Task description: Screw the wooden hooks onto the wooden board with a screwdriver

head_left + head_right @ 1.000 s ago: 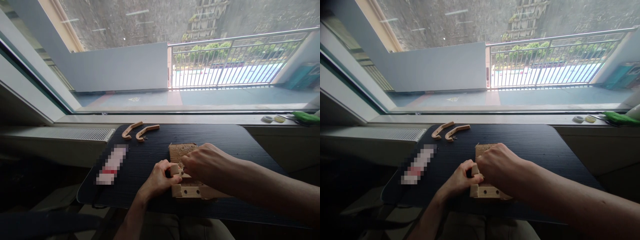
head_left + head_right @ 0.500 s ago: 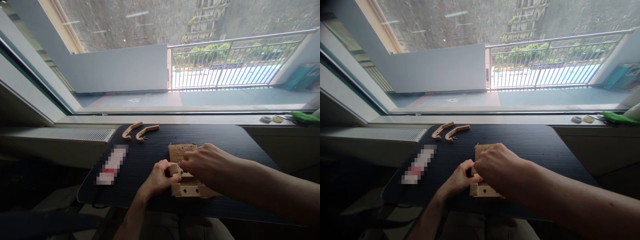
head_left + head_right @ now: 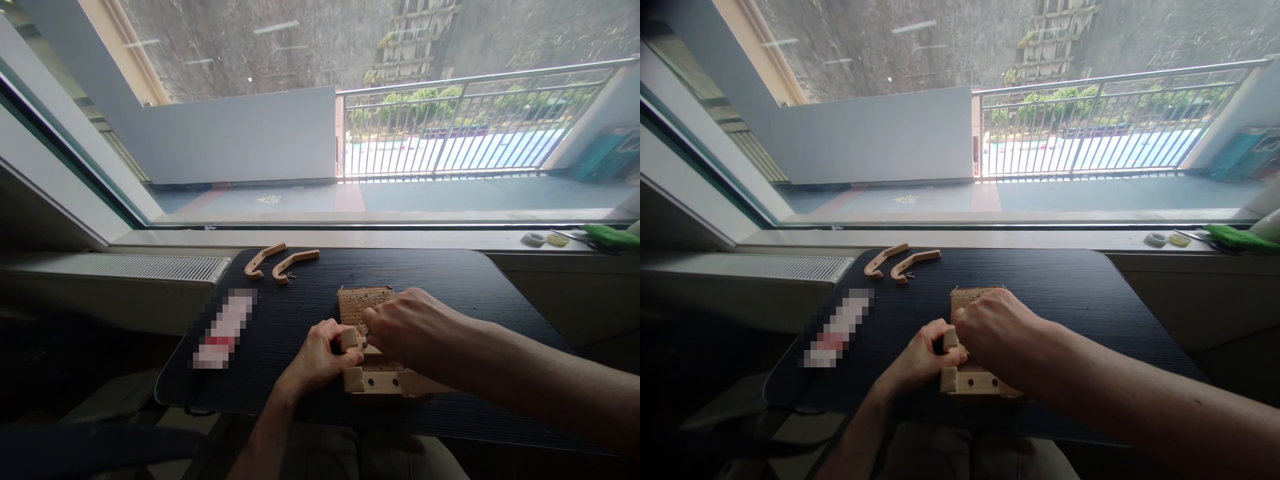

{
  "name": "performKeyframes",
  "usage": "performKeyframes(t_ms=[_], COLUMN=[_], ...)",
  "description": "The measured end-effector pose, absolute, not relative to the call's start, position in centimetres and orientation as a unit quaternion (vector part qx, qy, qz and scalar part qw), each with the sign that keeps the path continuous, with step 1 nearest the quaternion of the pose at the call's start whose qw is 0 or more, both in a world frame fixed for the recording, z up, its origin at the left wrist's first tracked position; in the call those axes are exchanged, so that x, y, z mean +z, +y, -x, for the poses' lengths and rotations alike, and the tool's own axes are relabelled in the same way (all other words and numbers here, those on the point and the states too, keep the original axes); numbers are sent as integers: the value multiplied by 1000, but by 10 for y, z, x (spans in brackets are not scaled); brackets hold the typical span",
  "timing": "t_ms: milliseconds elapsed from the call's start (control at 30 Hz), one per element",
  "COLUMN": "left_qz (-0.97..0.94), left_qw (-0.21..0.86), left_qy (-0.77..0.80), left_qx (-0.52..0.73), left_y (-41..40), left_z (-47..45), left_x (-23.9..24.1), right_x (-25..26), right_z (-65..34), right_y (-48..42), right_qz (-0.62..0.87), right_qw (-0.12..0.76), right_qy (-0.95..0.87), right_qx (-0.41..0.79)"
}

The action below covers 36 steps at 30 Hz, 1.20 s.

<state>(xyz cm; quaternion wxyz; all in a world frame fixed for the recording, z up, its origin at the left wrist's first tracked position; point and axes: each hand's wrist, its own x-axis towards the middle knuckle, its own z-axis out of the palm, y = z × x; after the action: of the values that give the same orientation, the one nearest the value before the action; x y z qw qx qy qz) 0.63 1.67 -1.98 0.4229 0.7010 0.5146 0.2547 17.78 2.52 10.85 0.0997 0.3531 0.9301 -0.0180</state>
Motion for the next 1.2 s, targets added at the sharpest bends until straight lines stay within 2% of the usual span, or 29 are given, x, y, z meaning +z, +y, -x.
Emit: performKeyframes(t_ms=[467,800,1200], left_qz=[-692,-694,-692], left_qw=[434,443,446], left_qy=[512,506,505], left_qx=[265,256,260], left_y=[16,16,15], left_z=[-6,-5,-4], left_x=[-17,-19,-19], right_x=[132,100,134], right_z=[-170,-179,-169], right_y=[19,26,17], right_qz=[-351,-338,-338], right_qw=[175,106,175], right_qy=[918,935,923], right_qx=[-63,-7,-61])
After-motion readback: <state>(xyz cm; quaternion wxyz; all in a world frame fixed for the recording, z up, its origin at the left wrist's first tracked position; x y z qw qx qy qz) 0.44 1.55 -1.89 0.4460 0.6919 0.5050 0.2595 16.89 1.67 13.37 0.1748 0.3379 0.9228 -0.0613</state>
